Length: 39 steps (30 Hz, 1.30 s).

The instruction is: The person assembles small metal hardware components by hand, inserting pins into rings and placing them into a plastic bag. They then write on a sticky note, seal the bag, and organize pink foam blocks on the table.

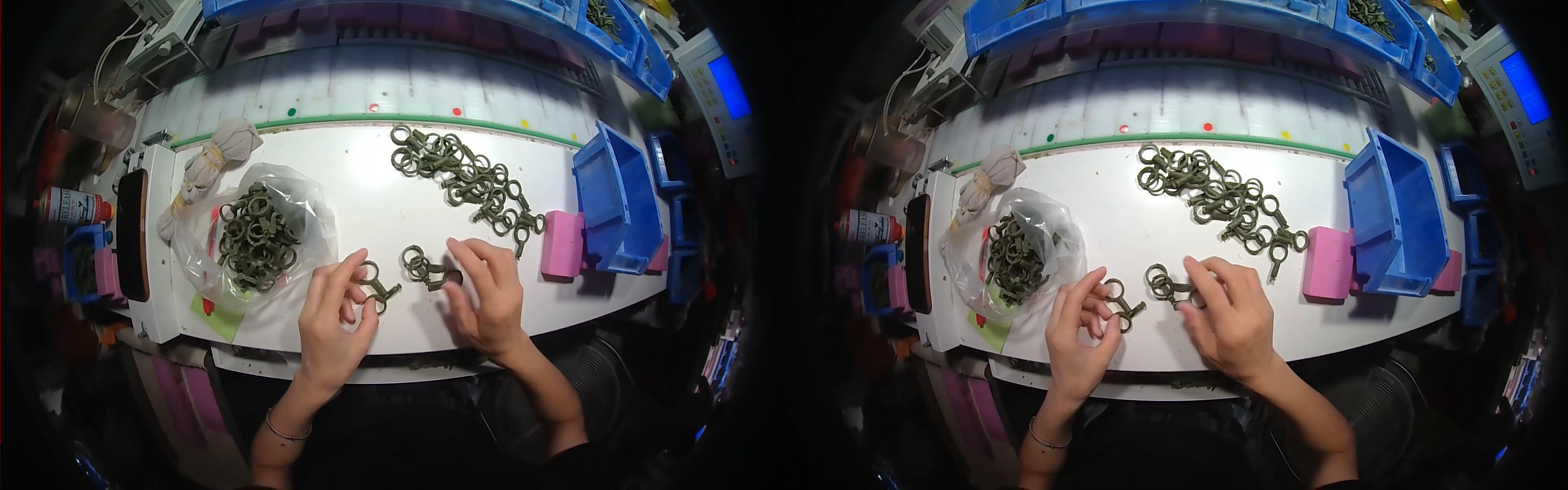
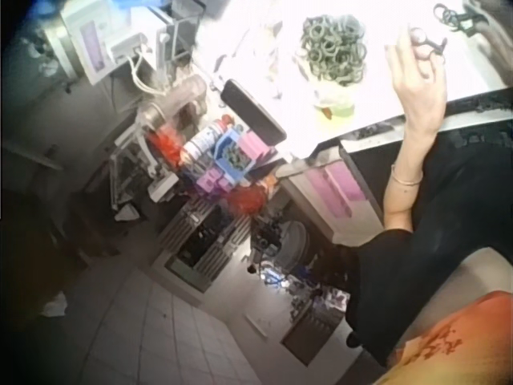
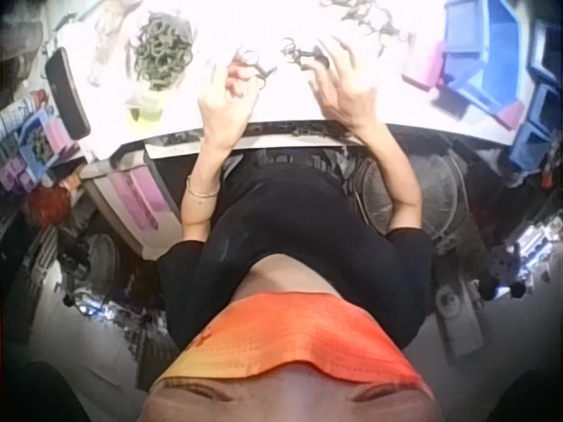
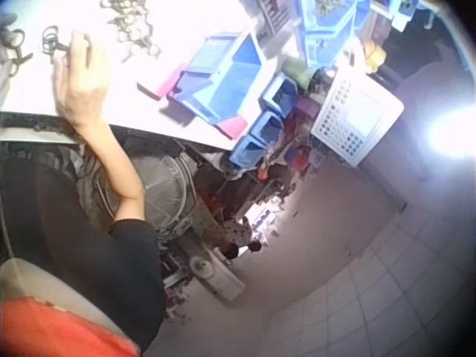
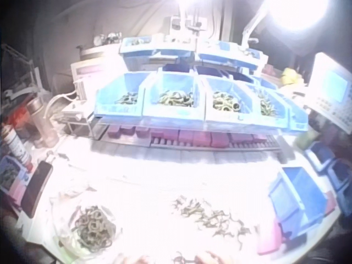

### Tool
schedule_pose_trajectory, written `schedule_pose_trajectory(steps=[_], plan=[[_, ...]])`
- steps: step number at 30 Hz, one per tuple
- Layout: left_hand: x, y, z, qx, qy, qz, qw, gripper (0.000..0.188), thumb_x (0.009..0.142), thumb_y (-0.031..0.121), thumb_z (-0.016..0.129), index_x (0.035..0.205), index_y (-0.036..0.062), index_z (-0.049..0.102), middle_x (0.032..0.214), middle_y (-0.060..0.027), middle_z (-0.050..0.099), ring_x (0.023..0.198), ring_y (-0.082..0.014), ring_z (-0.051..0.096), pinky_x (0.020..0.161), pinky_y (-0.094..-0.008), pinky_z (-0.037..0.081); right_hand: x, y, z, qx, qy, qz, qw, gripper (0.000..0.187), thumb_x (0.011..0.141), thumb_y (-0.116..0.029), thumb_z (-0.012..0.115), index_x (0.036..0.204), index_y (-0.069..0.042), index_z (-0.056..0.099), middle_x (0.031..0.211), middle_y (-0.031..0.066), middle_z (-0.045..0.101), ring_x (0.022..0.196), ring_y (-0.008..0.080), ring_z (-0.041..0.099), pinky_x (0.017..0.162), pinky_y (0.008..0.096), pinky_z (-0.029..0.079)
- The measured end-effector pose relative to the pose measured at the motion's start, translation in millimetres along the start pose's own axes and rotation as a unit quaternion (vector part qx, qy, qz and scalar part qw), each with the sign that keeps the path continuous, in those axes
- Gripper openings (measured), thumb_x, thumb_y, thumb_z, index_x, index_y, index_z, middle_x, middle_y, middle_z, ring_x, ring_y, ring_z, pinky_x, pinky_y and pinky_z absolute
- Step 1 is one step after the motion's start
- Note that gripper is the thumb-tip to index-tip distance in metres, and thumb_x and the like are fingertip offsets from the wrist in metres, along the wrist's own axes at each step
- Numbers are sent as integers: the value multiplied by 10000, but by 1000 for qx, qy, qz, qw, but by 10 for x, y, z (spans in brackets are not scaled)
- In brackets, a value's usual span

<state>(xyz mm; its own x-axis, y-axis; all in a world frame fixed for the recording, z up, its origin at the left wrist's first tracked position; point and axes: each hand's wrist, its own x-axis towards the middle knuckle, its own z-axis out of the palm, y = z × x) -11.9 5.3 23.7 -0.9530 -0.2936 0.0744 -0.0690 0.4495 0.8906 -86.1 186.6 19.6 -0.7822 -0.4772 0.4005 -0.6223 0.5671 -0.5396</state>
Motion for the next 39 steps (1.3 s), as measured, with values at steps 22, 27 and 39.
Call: schedule_pose_trajectory(steps=[22,27,39], plan=[[-99,116,-199,-17,-6,17,1000,381,737,-107,597,1097,16,614,888,-67,567,705,-117,612,598,-217,520,263,-80,389,-40,-15,-109,993,139,829,-86,631,933,-19,568,691,68,504,543,193,536,445,297,438],[-122,222,-459,-18,54,58,997,396,720,-126,592,1088,18,620,917,-74,579,734,-128,619,605,-229,530,469,-450,332,224,-30,91,970,98,864,-76,634,939,-18,609,738,102,627,596,172,599,566,264,486],[396,298,-1029,152,109,-11,982,384,755,-66,630,1126,-27,539,986,-139,573,740,-232,624,608,-305,527,1330,-1020,832,44,23,-197,979,242,775,-161,634,928,-5,532,831,127,533,703,272,599,519,339,494]])
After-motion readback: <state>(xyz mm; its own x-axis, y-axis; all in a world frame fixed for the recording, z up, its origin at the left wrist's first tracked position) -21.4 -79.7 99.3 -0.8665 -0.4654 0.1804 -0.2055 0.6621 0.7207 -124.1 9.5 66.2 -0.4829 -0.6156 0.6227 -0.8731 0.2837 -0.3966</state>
